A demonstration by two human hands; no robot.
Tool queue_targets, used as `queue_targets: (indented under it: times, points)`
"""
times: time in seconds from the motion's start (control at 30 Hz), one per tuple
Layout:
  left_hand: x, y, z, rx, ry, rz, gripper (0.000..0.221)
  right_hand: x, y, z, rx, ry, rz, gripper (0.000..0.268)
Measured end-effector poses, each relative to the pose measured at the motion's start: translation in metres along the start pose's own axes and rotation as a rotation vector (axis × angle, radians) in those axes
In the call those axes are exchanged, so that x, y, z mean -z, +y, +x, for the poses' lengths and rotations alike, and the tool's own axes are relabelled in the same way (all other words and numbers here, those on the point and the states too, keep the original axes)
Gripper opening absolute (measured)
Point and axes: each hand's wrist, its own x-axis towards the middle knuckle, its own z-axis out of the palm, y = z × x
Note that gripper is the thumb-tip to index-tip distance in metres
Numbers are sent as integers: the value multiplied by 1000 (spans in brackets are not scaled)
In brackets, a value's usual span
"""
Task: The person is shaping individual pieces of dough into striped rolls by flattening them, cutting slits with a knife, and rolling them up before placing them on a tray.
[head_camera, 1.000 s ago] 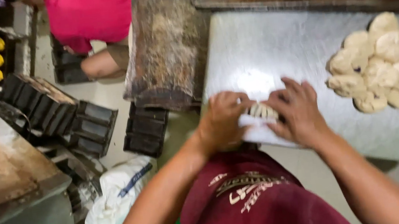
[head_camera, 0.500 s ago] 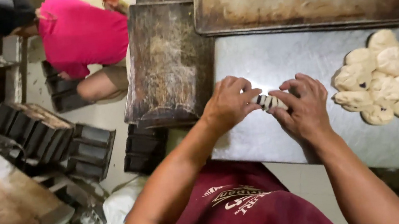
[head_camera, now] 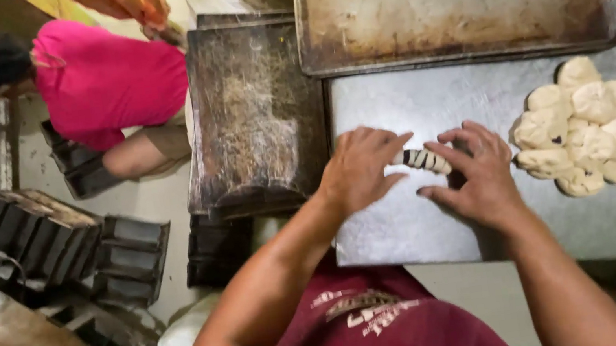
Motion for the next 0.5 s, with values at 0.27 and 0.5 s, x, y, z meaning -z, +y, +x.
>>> queue_targets:
  times: [0.27, 0.5]
  points:
    - [19, -11, 7, -34, 22, -321, 89, 2, -4, 24, 122, -92, 43, 19]
    - [45, 13, 96, 18, 351, -61, 53, 119, 94, 103, -275, -6, 42, 39]
